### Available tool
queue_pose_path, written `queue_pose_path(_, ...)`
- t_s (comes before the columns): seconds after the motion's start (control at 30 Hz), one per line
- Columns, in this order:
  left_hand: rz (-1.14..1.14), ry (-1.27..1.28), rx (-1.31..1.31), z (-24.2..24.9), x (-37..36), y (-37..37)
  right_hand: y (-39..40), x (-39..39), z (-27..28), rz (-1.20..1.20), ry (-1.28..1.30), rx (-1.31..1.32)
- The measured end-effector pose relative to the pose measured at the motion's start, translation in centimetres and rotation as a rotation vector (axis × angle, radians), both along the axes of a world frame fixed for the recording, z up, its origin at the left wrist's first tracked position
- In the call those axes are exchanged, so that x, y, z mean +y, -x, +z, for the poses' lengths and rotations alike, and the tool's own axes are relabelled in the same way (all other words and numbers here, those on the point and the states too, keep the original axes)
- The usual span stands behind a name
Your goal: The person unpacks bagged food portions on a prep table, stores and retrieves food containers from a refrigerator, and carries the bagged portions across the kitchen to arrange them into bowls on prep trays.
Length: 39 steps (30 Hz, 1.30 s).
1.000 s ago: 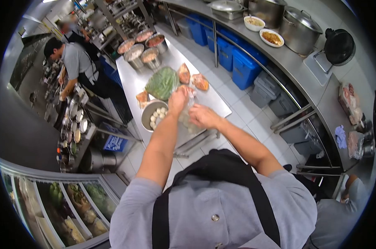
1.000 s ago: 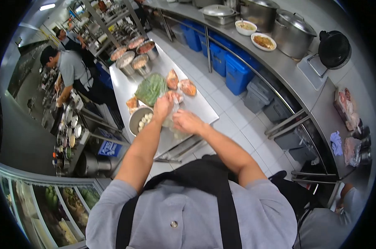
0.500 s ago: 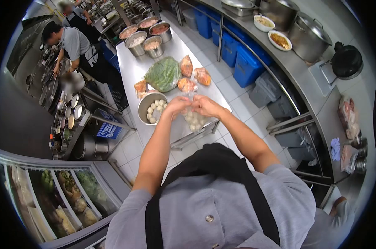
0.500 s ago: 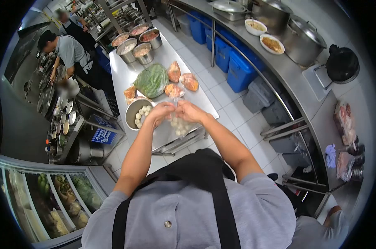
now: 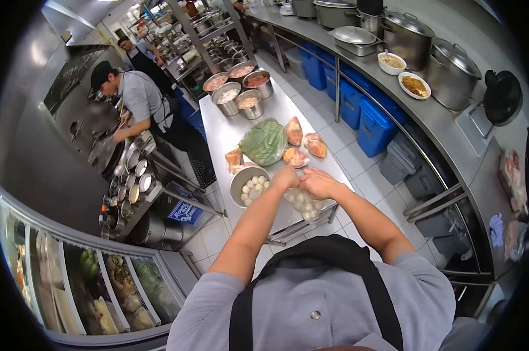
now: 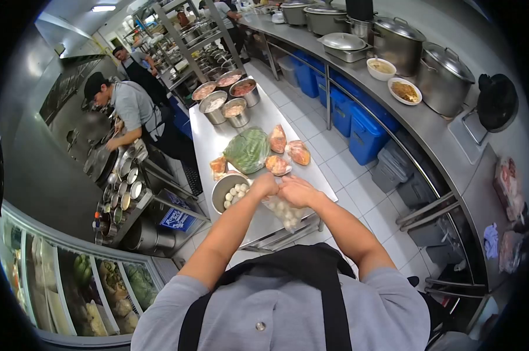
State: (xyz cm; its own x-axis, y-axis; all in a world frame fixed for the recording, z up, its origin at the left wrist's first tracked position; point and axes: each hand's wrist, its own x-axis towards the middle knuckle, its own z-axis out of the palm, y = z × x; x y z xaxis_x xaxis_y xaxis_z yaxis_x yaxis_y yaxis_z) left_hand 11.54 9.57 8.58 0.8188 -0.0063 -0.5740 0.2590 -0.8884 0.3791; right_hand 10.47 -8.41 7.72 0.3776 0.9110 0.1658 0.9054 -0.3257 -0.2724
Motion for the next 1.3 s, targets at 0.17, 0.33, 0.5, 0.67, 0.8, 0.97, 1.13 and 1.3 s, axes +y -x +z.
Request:
queue_pose_path(0.17, -0.047, -0.274, -0.534, -4.0, 0.2, -1.0, 1.2, 1.3, -2.2, -0.206, -0.081, 0.052)
queue_pose_path(0.33, 0.036, -0.158, -0.552, -3.4, -2.0, -0.9, 1.7, 0.6, -2.4, -0.212, -0.092, 0.059)
queue_pose_path(0.5, 0.111, -0.1, -0.56, -6.8, -2.0, -3.3, 2.4, -0.7, -2.6, -0.197, -0.178, 0.101)
queue_pose_path(0.67, 0.099, -0.058, -0.597, -6.1, -1.8, -2.9, 2.9, -2.1, -4.1, -0.225, -0.266, 0.21)
queue_pose_path(0.8, 0.138, -0.075, -0.53, -2.5, -2.6, -1.5, 3.9, -2.6, -2.3, -0.52, -0.063, 0.266)
queue_pose_path(0.97, 0.296, -0.118, -0.471, -1.0, -3.4, 1.5, 4.6, 0.5, -2.5, -0.464, -0.243, -0.133)
queue_pose_path(1.13, 0.576, -0.027, -0.469, -3.2, -1.9, 1.5, 3.7, 1.6, -4.9, -0.386, -0.358, 0.269)
queue_pose_path(1.3, 0.811, 0.076, -0.377, -3.3, -2.9, 0.7, 2.9, 2.6, -5.9, -0.331, -0.348, 0.26)
